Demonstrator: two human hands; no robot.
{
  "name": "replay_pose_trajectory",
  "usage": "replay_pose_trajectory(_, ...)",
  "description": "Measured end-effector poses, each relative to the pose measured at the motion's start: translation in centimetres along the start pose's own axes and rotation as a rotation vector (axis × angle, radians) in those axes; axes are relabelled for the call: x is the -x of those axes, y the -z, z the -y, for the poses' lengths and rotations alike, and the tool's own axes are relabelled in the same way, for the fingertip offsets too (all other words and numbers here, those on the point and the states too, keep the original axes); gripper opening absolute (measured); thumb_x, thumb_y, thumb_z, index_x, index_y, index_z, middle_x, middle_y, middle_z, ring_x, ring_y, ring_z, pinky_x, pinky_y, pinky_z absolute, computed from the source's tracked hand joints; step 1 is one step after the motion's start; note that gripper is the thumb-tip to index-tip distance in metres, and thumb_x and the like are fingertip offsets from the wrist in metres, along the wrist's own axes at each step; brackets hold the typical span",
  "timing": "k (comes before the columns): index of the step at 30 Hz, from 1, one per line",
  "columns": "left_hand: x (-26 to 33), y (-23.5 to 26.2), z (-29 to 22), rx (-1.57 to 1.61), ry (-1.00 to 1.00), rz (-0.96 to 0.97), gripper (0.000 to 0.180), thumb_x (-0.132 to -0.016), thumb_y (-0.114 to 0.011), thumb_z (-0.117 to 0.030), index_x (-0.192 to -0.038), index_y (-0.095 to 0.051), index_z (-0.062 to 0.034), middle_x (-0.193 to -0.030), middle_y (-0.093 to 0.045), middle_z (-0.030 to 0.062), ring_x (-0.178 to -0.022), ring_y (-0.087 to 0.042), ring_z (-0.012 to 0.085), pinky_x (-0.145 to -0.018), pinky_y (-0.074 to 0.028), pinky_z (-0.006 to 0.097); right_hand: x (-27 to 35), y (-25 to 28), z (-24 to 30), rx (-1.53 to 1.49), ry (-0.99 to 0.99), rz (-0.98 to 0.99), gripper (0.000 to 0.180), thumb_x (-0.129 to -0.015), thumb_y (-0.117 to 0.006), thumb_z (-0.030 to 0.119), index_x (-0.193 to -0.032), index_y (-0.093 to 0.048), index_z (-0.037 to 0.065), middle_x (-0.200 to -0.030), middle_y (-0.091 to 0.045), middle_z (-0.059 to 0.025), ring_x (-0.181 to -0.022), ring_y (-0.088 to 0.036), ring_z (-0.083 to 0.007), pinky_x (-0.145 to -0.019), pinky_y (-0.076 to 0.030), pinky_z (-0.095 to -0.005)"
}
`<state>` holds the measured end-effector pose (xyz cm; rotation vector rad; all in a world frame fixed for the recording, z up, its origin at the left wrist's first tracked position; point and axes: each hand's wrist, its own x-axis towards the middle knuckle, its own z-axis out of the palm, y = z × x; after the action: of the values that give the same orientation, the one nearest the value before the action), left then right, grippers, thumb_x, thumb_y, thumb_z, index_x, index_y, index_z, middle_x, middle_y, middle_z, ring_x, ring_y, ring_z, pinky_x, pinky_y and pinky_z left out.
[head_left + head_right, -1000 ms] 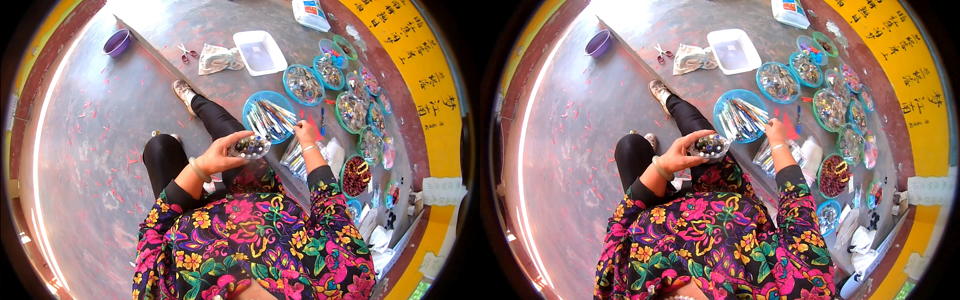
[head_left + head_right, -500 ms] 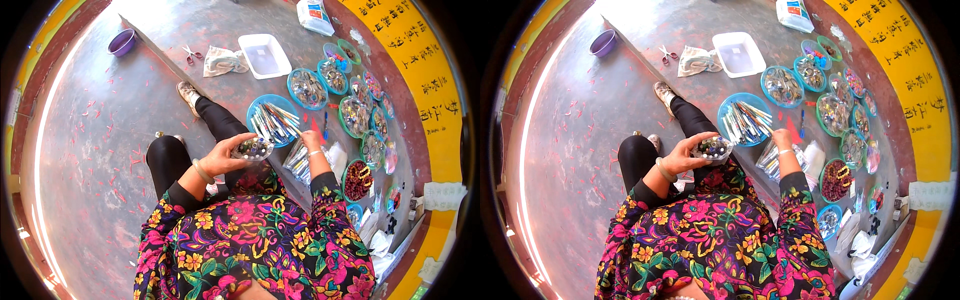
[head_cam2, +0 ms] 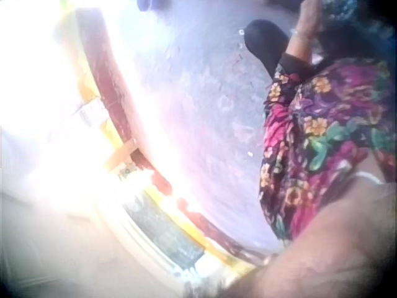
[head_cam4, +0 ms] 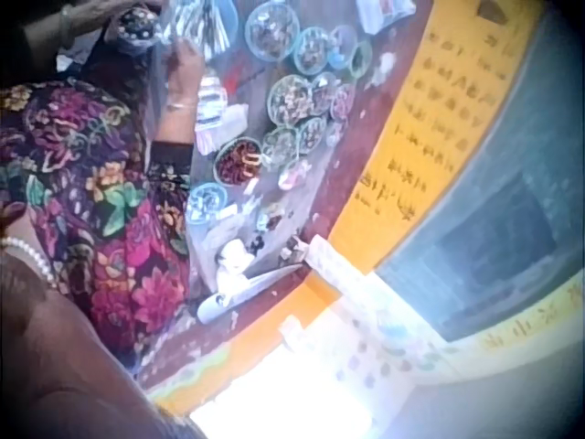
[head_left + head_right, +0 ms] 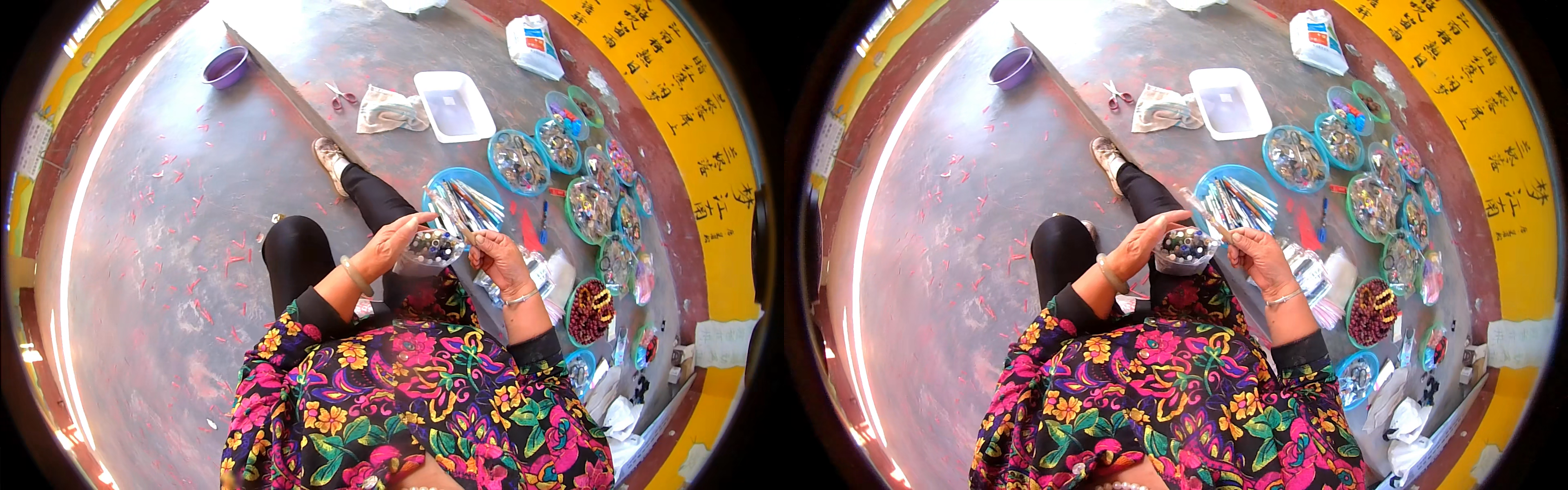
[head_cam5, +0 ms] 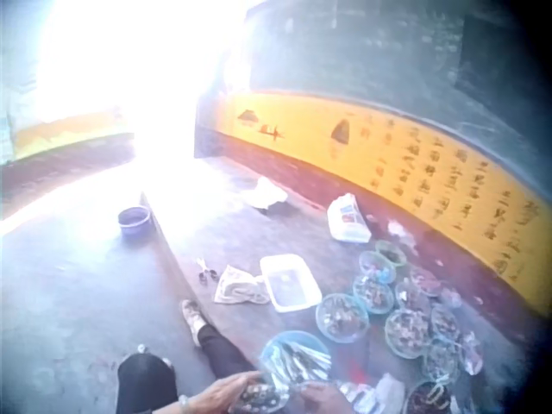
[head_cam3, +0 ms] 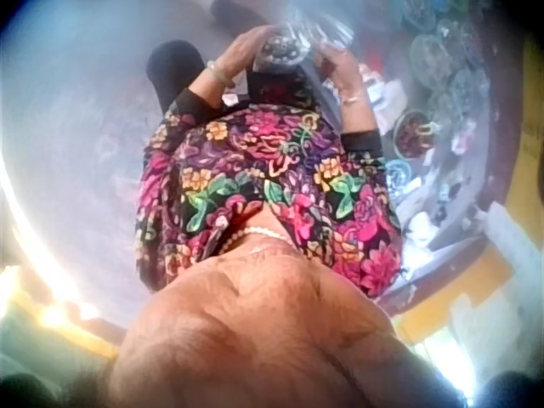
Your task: The person sits on the floor and organizes a collection of markers. They pick up markers from a blue tray and place them into a clear plastic bag, arranging them by color. The person handles the markers and the bag repeatedly, sorting the items.
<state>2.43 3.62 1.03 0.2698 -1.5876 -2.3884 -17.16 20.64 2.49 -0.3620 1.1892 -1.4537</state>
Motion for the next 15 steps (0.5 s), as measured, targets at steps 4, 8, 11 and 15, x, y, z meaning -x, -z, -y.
replay_pose_trajectory(4,0.0,-0.1,0.1,-0.047,-0.054,-0.126,0.044,-0.101,-0.040,-0.026,-0.135,-0.043,0.0012,-0.118,-0.058,0.0083,-0.110,-0.053,0.0128,-0.099,-0.037,0.028,-1.9,-1.6,0.7,0.170,-0.049,0.105,0.019,-0.092,-0.060,0.020,-0.098,-0.064,0.002,-0.066,-0.056,0.0007,-0.059,-0.052,-0.0090,-0.055,-0.040,-0.0220)
replay_pose_trajectory(8,0.2,-0.1,-0.3,0.014,0.014,-0.144,0.038,-0.101,-0.040,-0.023,-0.129,-0.051,0.0011,-0.115,-0.061,0.0066,-0.107,-0.054,0.0114,-0.096,-0.039,0.026,-2.4,-2.6,2.3,0.524,0.023,0.193,0.022,-0.092,-0.060,0.023,-0.085,-0.066,0.003,-0.065,-0.055,0.0023,-0.060,-0.048,-0.0068,-0.057,-0.037,-0.0221)
replay_pose_trajectory(11,0.1,0.0,0.1,0.041,-0.016,-0.123,0.036,-0.101,-0.042,-0.023,-0.124,-0.055,0.0014,-0.113,-0.061,0.0066,-0.105,-0.054,0.0114,-0.095,-0.040,0.026,-3.7,-2.1,3.4,0.763,0.027,0.265,0.021,-0.090,-0.061,0.021,-0.090,-0.068,0.001,-0.070,-0.059,-0.0004,-0.066,-0.053,-0.0086,-0.062,-0.041,-0.0227)
replay_pose_trajectory(15,0.0,0.2,0.6,0.050,-0.013,-0.101,0.034,-0.101,-0.045,-0.022,-0.122,-0.057,0.0010,-0.111,-0.061,0.0031,-0.104,-0.053,0.0084,-0.092,-0.041,0.024,-4.6,-6.3,5.8,0.966,0.338,0.276,0.022,-0.087,-0.063,0.018,-0.097,-0.067,-0.001,-0.079,-0.063,-0.0035,-0.075,-0.057,-0.0112,-0.068,-0.045,-0.0251)
